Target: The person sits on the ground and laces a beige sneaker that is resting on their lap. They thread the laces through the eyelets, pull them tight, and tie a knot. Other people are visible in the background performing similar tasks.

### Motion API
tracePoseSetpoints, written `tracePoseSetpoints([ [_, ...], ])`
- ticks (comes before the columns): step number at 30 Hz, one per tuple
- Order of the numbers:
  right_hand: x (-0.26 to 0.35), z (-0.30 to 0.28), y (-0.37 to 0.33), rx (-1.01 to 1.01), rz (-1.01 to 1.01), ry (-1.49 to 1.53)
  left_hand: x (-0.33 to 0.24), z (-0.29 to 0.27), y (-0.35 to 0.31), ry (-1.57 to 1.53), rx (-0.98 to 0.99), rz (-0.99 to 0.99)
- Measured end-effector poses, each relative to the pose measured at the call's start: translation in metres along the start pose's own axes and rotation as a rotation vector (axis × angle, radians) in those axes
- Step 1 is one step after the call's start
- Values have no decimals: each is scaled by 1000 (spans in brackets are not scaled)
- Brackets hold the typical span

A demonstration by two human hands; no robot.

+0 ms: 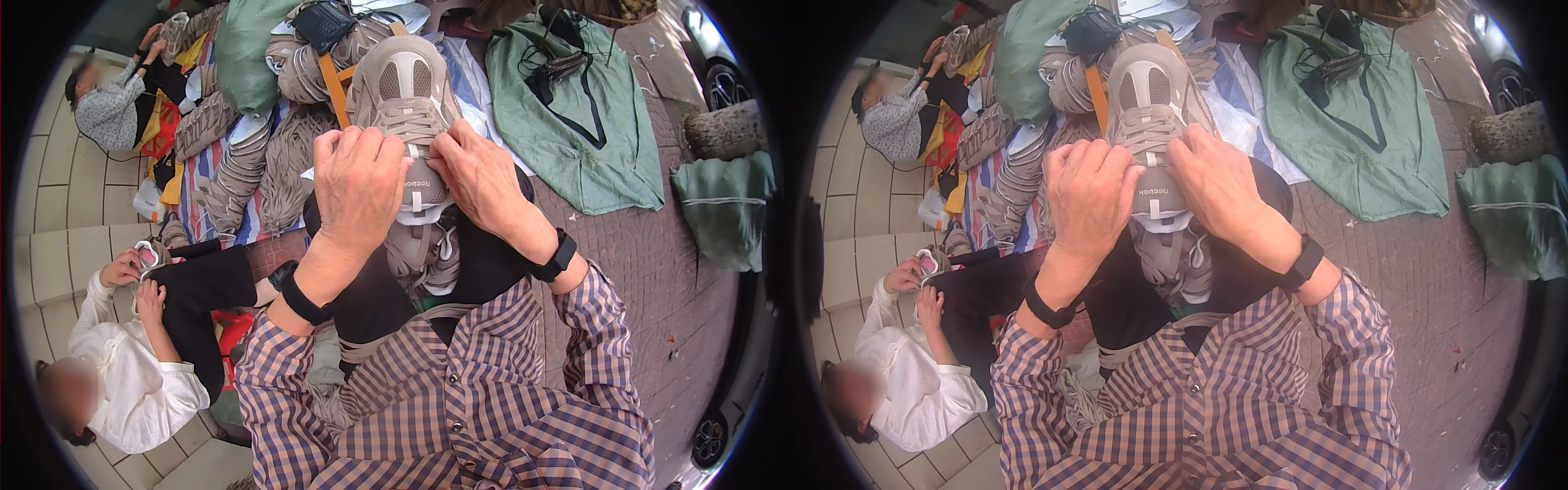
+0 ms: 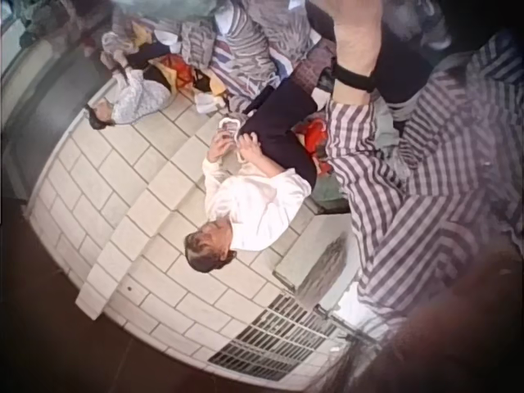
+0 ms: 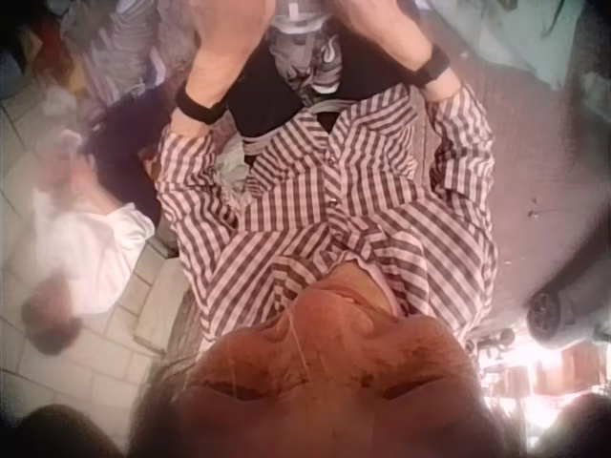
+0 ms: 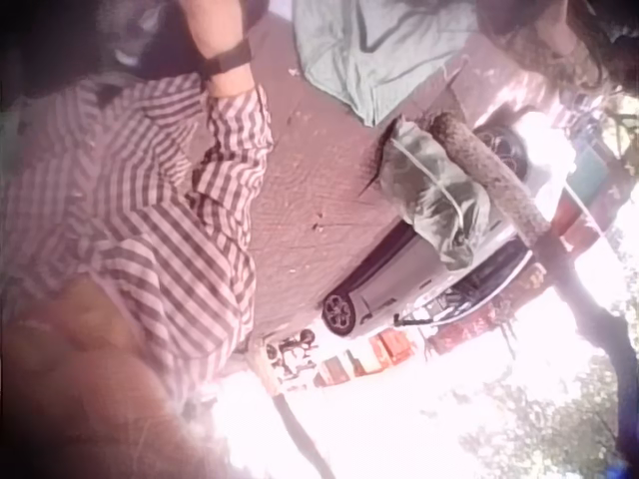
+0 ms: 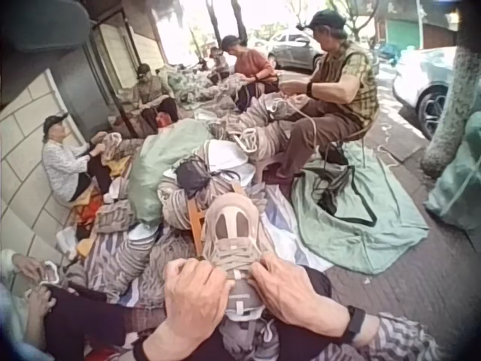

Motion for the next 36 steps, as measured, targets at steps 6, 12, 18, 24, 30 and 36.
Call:
tracePoseSetpoints([
  [6,0,-14,-12,136,68,-71,2,-4,-37,-236,98,25],
  [12,-5,-30,-27,145,61,399,11,-1,-98,-548,242,-138],
  [18,-1,-2,-5,272,166,1510,46,4,-7,-646,-116,-332],
  [24,-17,-23,-36,604,332,1065,26,17,21,-110,78,-21],
  [30,-86,-76,-146,349,531,163,52,11,39,-718,588,-143],
  [36,-97,-99,-224,104,640,-142,68,13,39,-666,833,-188],
])
Point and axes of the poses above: each hand's wrist, its own y-axis towards the middle knuckle, its own z-axis out of the palm, x = y × z, the point moved 4 cm from there along y, towards the middle knuckle, and after that the axes turned 14 degrees about x, right-handed, at the moved point
